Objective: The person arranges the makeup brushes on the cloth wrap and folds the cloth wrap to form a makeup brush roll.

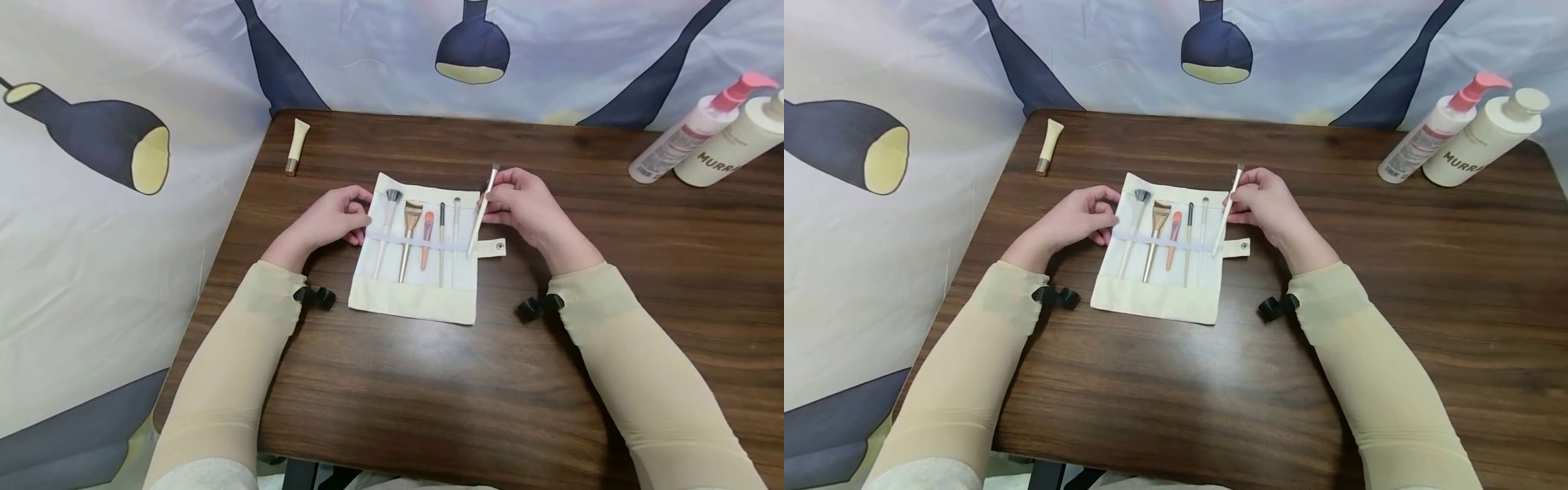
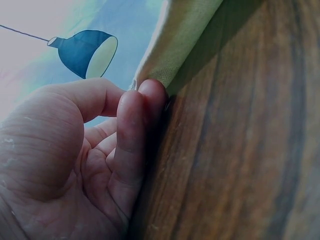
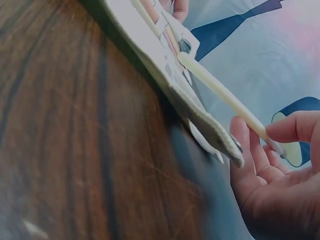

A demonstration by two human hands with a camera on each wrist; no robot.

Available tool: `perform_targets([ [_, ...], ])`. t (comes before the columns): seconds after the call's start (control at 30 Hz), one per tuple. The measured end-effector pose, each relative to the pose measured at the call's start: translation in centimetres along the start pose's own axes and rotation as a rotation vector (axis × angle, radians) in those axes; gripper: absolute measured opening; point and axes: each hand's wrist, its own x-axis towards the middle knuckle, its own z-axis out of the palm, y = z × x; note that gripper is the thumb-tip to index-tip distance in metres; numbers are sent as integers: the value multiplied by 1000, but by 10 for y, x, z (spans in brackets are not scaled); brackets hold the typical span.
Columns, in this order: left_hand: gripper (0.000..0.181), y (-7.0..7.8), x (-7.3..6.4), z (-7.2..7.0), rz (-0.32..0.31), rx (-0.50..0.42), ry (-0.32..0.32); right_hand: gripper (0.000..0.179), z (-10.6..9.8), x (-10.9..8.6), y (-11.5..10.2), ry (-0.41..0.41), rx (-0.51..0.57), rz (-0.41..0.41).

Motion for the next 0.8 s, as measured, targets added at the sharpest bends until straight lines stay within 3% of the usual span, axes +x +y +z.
perform_targets([
  [0.53,37,0,0,-1,2,-3,-5,21,1,6,-1,127,-26,-46],
  [0.8,36,0,2,-1,-1,-5,-3,21,1,8,2,58,-90,1],
])
